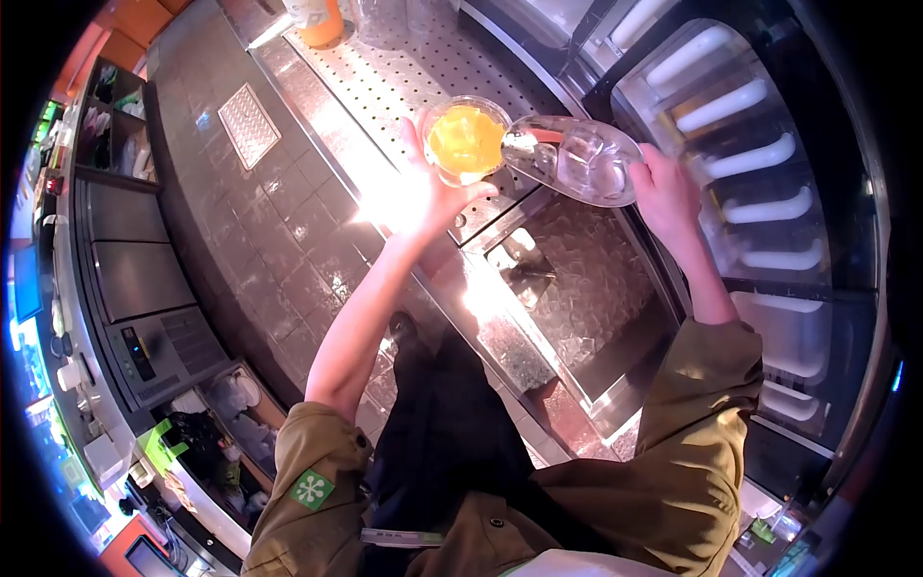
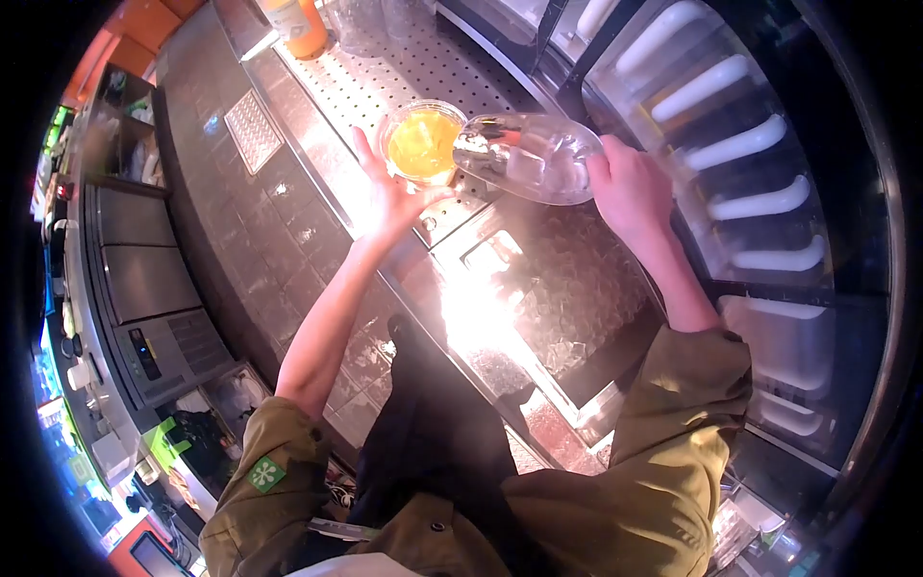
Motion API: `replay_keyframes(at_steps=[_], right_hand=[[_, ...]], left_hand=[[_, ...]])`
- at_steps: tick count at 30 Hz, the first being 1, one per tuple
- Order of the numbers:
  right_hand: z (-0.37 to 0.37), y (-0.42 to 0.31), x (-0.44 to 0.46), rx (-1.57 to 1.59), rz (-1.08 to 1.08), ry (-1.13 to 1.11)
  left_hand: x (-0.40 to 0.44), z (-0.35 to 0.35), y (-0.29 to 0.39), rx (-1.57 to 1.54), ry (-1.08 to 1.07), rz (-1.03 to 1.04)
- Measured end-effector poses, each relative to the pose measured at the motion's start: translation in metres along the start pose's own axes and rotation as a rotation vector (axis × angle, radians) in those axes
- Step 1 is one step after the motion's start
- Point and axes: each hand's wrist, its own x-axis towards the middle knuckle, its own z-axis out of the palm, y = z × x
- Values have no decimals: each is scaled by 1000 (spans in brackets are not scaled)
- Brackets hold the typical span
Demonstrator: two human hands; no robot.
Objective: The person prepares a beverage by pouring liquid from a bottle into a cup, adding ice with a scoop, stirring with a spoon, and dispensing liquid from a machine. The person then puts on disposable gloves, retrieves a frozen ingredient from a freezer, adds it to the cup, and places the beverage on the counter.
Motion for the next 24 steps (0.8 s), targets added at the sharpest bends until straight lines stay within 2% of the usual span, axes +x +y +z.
replay_keyframes(at_steps=[2,5,8,11,15,20,22,24], right_hand=[[-1,0,1,0,13,-33],[7,9,1,87,-36,-4],[13,16,-2,148,-5,-16],[13,19,-10,155,40,-25],[26,37,-31,274,75,-30],[74,75,-82,428,185,-72],[96,86,-101,382,193,-92],[125,105,-115,204,172,-155]], left_hand=[[-1,1,-13,-253,-26,49],[5,-13,9,166,-72,87],[13,-10,-4,-127,-102,120],[15,-11,-9,-52,-123,132],[22,-21,-8,-207,-188,173],[5,-20,-4,-47,-1,33],[1,-20,-1,23,53,-7],[0,-22,1,77,80,2]])
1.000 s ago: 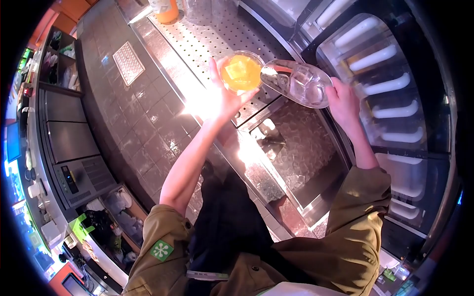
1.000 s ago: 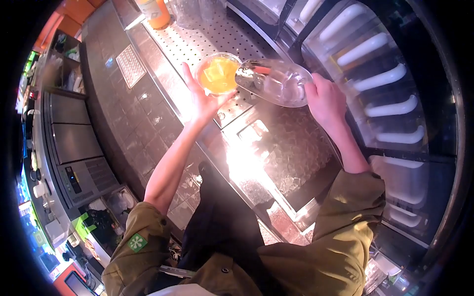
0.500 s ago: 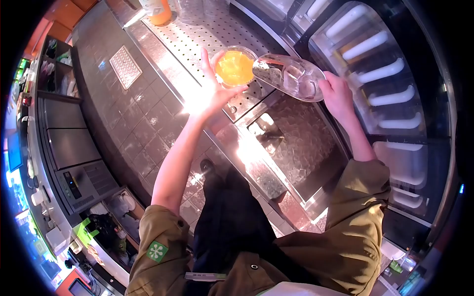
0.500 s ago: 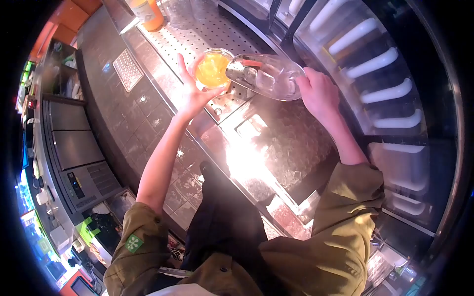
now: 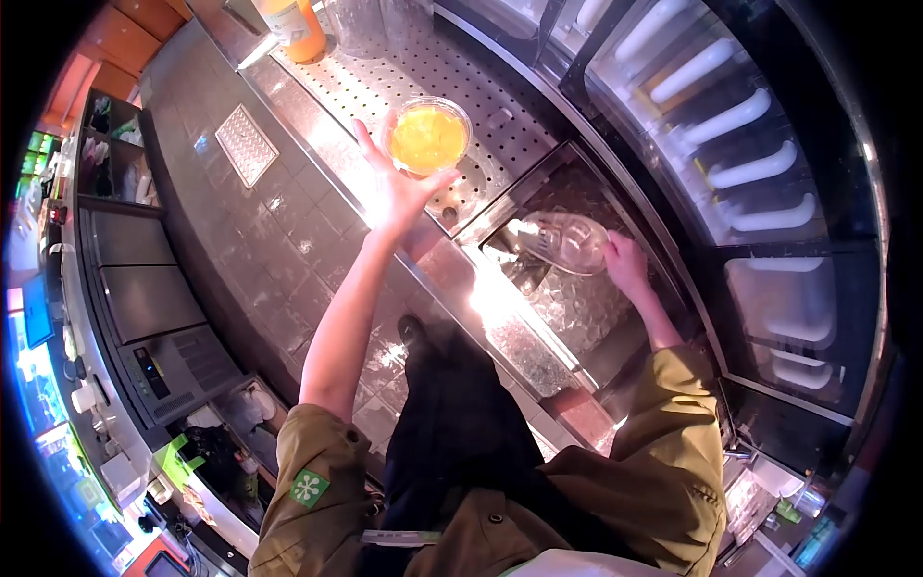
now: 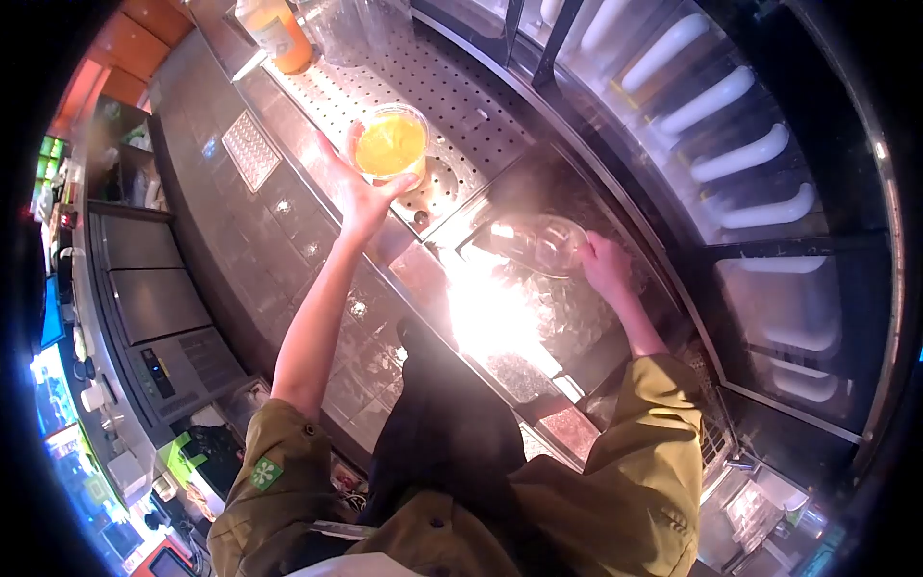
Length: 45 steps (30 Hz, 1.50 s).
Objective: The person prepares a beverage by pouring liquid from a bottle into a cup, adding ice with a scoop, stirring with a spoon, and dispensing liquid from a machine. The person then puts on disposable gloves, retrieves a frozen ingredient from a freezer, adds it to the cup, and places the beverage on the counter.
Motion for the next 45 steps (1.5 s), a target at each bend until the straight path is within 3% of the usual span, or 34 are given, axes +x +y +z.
replay_keyframes(at_steps=[6,8,9,12,14,16,17,18,19,23,24,25,26,27,29,32,34,36,38,43,45], right_hand=[[47,-15,15,-542,-211,-324],[56,-61,18,-603,-105,-491],[60,-82,15,-607,-209,-424],[77,-85,27,-587,-231,-215],[40,-84,37,-324,142,-188],[71,33,43,-49,-67,168],[15,-12,15,-342,45,392],[11,8,11,-404,238,264],[22,45,10,-393,310,283],[49,108,5,-582,69,523],[31,76,7,-484,333,272],[43,89,12,-553,321,311],[28,63,9,-519,408,153],[42,75,10,-586,300,272],[24,36,-3,-546,314,-52],[22,-6,-17,-545,497,-286],[32,-10,-29,-593,523,-324],[24,-52,-39,-304,400,-361],[24,-92,-44,-372,554,-374],[59,-85,-57,-385,824,-334],[40,-141,-36,-375,781,-202]], left_hand=[[-4,7,-5,-126,36,-51],[-8,9,-12,-209,104,-66],[-9,3,-9,-211,119,-52],[-12,-29,10,-207,132,-3],[-11,-56,26,-271,138,1],[-6,-89,48,-483,164,-77],[-3,-108,48,-388,183,-16],[0,-127,53,-372,200,-22],[2,-146,60,-357,220,-27],[17,-204,62,-357,318,112],[21,-217,64,-378,340,126],[26,-228,64,-344,357,136],[32,-238,64,-353,372,156],[38,-247,63,-364,381,172],[48,-266,65,-428,384,158],[71,-296,49,-454,375,169],[90,-318,38,-444,372,167],[111,-342,16,-481,357,159],[134,-367,-5,-523,340,157],[202,-446,-72,-532,285,225],[227,-471,-89,-558,296,227]])
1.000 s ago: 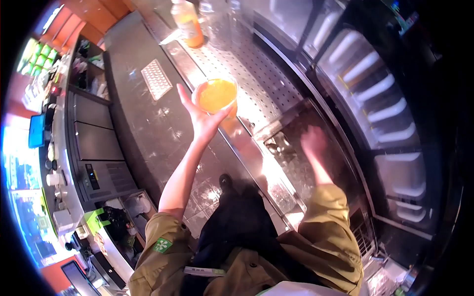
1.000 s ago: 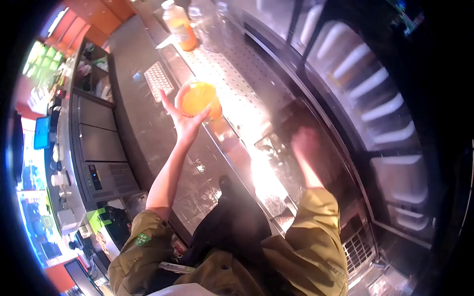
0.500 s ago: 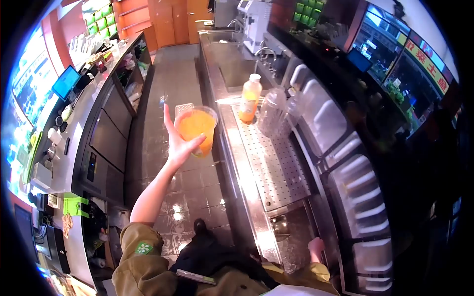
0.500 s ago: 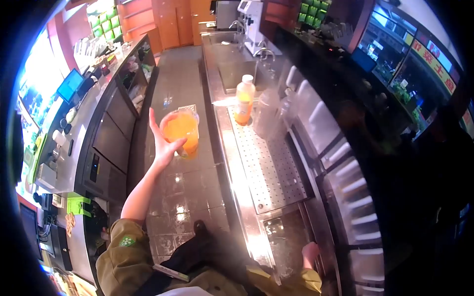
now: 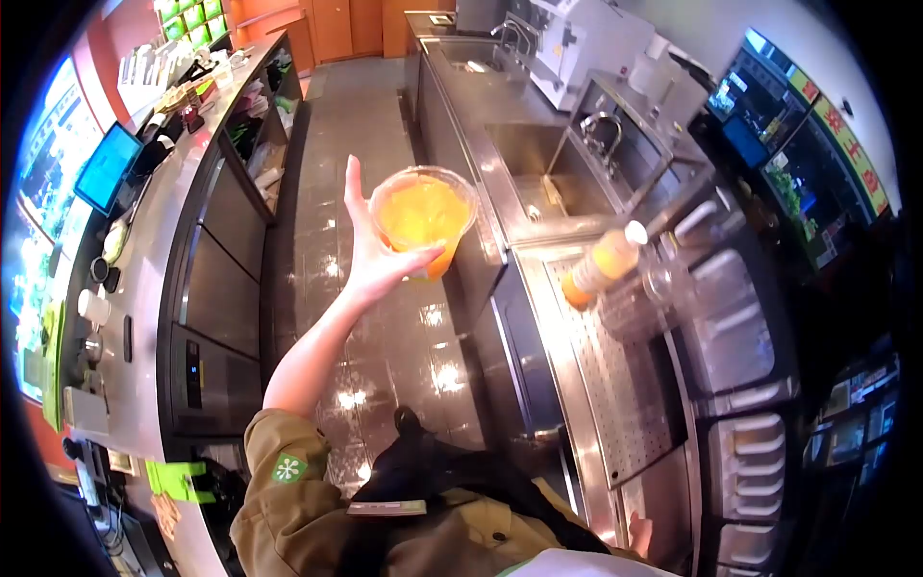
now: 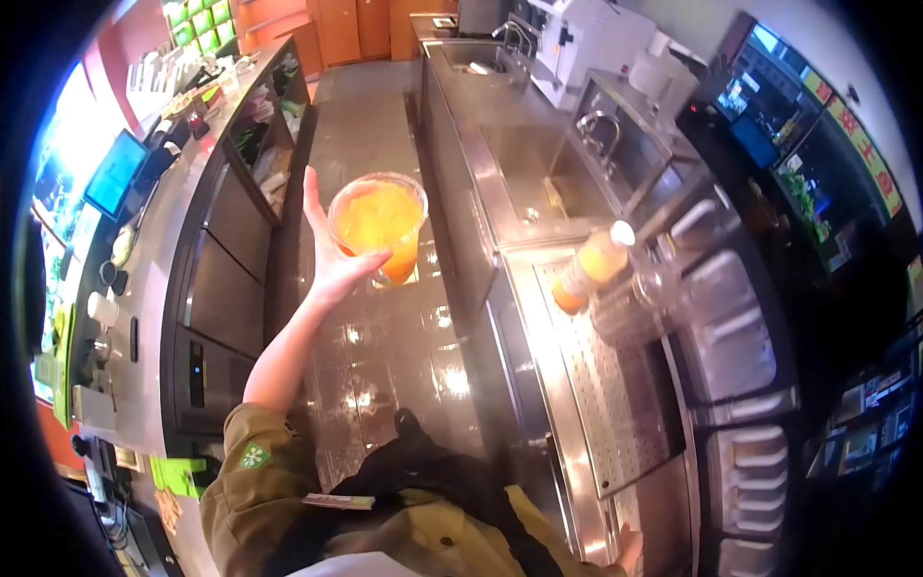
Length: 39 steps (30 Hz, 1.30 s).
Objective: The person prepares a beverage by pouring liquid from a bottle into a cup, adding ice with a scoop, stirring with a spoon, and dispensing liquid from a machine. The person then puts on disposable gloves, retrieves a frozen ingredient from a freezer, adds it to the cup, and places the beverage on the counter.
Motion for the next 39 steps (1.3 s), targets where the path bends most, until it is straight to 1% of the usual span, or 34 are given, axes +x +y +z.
replay_keyframes(at_steps=[1,2,3,4,5,6,7,8,9,11,13,15,16,17,19,21,23,26,27,29,30,32,34,35,36,37,38,39], right_hand=[[-45,-65,-47,58,-99,111],[-85,-131,-76,225,-318,125],[-104,-184,-95,522,-548,101],[-109,-248,-127,909,-722,108],[-137,-313,-183,1024,-813,-29],[-136,-363,-199,1226,-937,-273],[-133,-406,-202,1162,-1008,-372],[-132,-454,-205,1202,-1079,-336],[-139,-498,-209,1231,-1149,-307],[-185,-575,-216,1250,-1216,-240],[-215,-657,-182,1330,-1418,38],[-284,-730,-175,1649,-1323,22],[-314,-777,-148,1768,-1354,74],[-354,-813,-135,1782,-1277,120],[-426,-908,-73,1870,-1335,304],[-499,-988,-10,1903,-1139,429],[-562,-1047,67,2021,-1006,95],[-635,-1109,138,2110,-965,-157],[-654,-1128,159,2178,-975,-286],[-682,-1163,193,2304,-982,-564],[-692,-1171,193,2404,-972,-555],[-715,-1184,216,2547,-984,-500],[-732,-1163,193,2594,-1016,2],[-736,-1134,164,2631,-1044,106],[-740,-1110,178,2398,-1130,448],[-725,-1078,176,2267,-1137,678],[-691,-1039,153,2162,-1136,870],[-649,-1001,129,2077,-1092,1032]], left_hand=[[18,-14,-3,4,0,10],[33,-24,-8,9,15,13],[44,-36,-18,71,41,19],[55,-48,-33,126,56,32],[69,-56,-49,168,64,57],[77,-64,-61,202,89,77],[84,-62,-58,93,88,4],[90,-76,-81,121,85,33],[98,-79,-85,68,82,-6],[115,-91,-104,76,88,-27],[134,-104,-131,121,84,-35],[163,-110,-162,122,84,-15],[179,-111,-178,126,84,-3],[197,-111,-193,131,82,10],[240,-113,-222,153,75,43],[287,-118,-252,244,86,93],[332,-104,-262,234,182,48],[389,-108,-281,302,198,99],[405,-108,-289,302,220,147],[433,-107,-307,283,276,173],[444,-108,-316,285,279,195],[464,-98,-331,288,301,175],[480,-85,-348,280,305,142],[488,-79,-355,289,334,138],[497,-72,-363,301,350,118],[500,-64,-370,318,358,78],[503,-60,-380,271,325,77],[506,-57,-389,290,287,76]])
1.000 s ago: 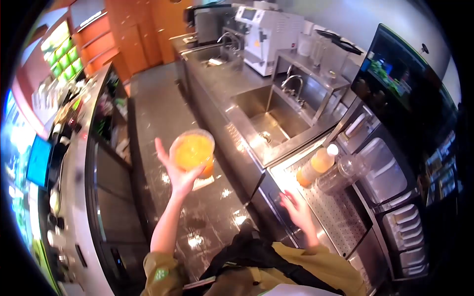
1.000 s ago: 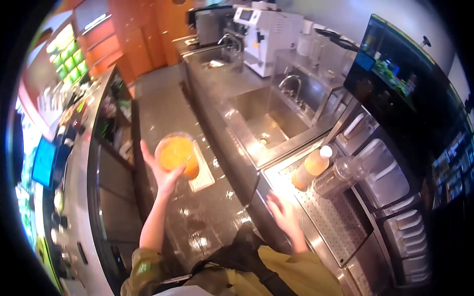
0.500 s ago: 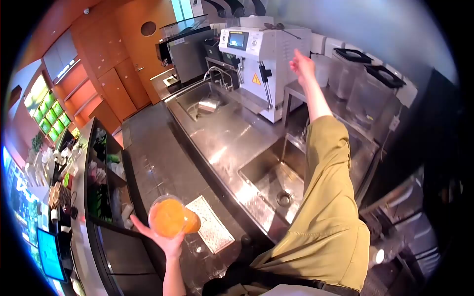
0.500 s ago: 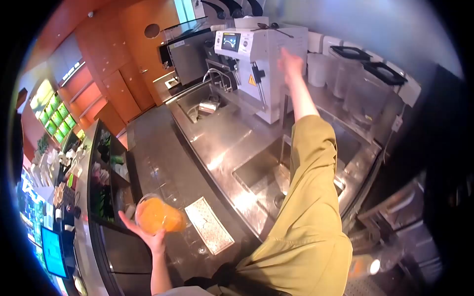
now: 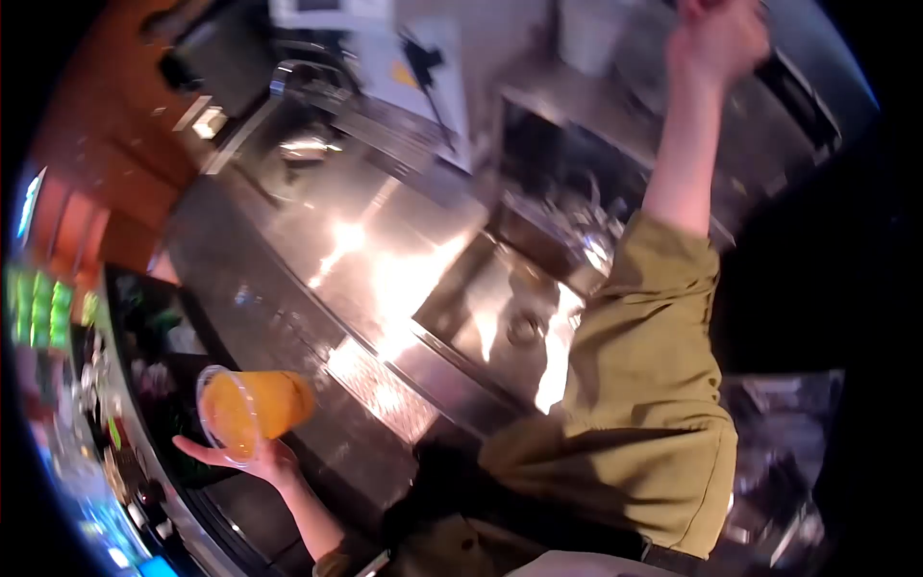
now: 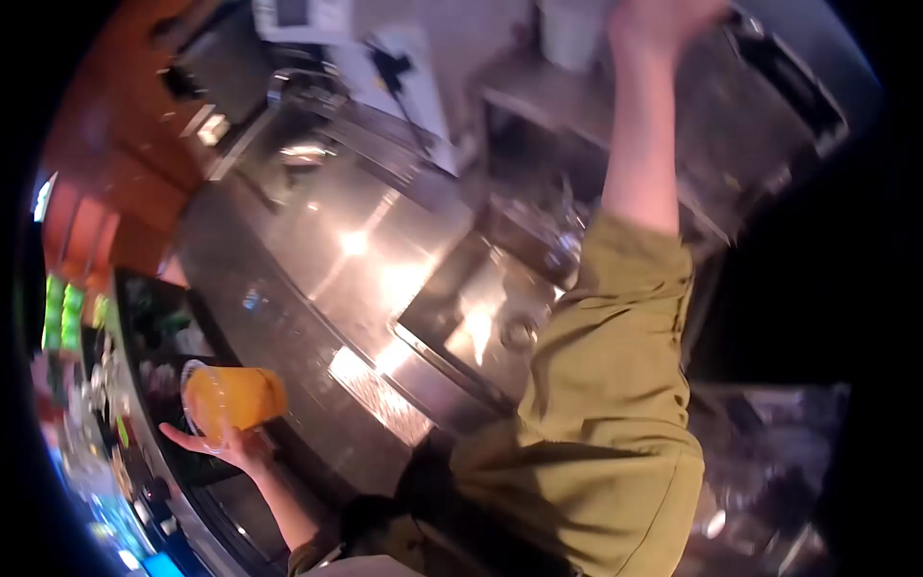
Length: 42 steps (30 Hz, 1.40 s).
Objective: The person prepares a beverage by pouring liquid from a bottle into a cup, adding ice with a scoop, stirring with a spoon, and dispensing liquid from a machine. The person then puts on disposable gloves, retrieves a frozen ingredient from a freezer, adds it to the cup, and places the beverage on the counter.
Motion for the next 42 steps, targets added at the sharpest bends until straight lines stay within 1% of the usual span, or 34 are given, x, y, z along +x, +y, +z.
replay_keyframes(at_steps=[1,2,3,5,6,7,8,10,12,15,17,18,20,22,24,26,28,29,30,31,32,33,34,35,36,38,41,42], right_hand=[[-40,-23,-34,-86,-58,52],[-80,-39,-69,-184,-71,120],[-122,-37,-109,-166,-71,182],[-213,-13,-188,-737,134,277],[-255,9,-224,-874,414,277],[-291,38,-251,-974,542,301],[-313,67,-268,-1063,374,260],[-324,108,-269,-1433,526,-19],[-312,132,-257,-1594,618,-273],[-305,131,-244,-1698,644,-428],[-314,122,-236,-1785,635,-552],[-312,113,-231,-1744,671,-495],[-310,96,-234,-1679,504,-497],[-293,80,-257,-1395,450,-360],[-268,63,-281,-1058,675,-270],[-234,35,-287,-1045,615,-189],[-227,18,-288,-1032,520,-210],[-236,20,-290,-1007,438,-221],[-230,6,-283,-990,475,-291],[-225,-4,-278,-972,538,-358],[-222,-17,-269,-1071,573,-602],[-230,-18,-270,-1298,548,-936],[-235,-22,-274,-1556,493,-1185],[-243,-27,-272,-1689,474,-1384],[-239,-39,-265,-1568,500,-1189],[-228,-65,-242,-1270,852,-946],[-265,-64,-235,-1401,312,-1087],[-229,-91,-224,-1171,669,-791]], left_hand=[[0,1,-9,13,-69,-7],[1,6,-18,13,-124,1],[0,14,-23,-57,-182,8],[-2,31,-31,-119,-244,-10],[-5,39,-32,-131,-261,-21],[-7,43,-32,-139,-277,-25],[-8,48,-32,-147,-299,-29],[-12,52,-30,-161,-347,-40],[-16,54,-28,-172,-385,-59],[-17,55,-29,-186,-419,-82],[-18,53,-31,-198,-448,-109],[-18,52,-32,-200,-455,-122],[-25,49,-36,-155,-440,-156],[-31,47,-40,-219,-452,-179],[-35,46,-41,-220,-442,-227],[-36,44,-41,-187,-461,-239],[-37,45,-43,-217,-490,-225],[-39,46,-43,-244,-498,-214],[-41,45,-41,-191,-502,-264],[-43,49,-39,-161,-522,-264],[-44,50,-40,-9,-575,-192],[-48,46,-49,-108,-592,-214],[-50,49,-58,-124,-624,-140],[-52,52,-56,6,-644,-111],[-54,54,-65,-90,-649,-130],[-55,61,-67,-219,-678,-95],[-56,75,-68,-330,-727,-151],[-57,82,-67,-333,-728,-164]])
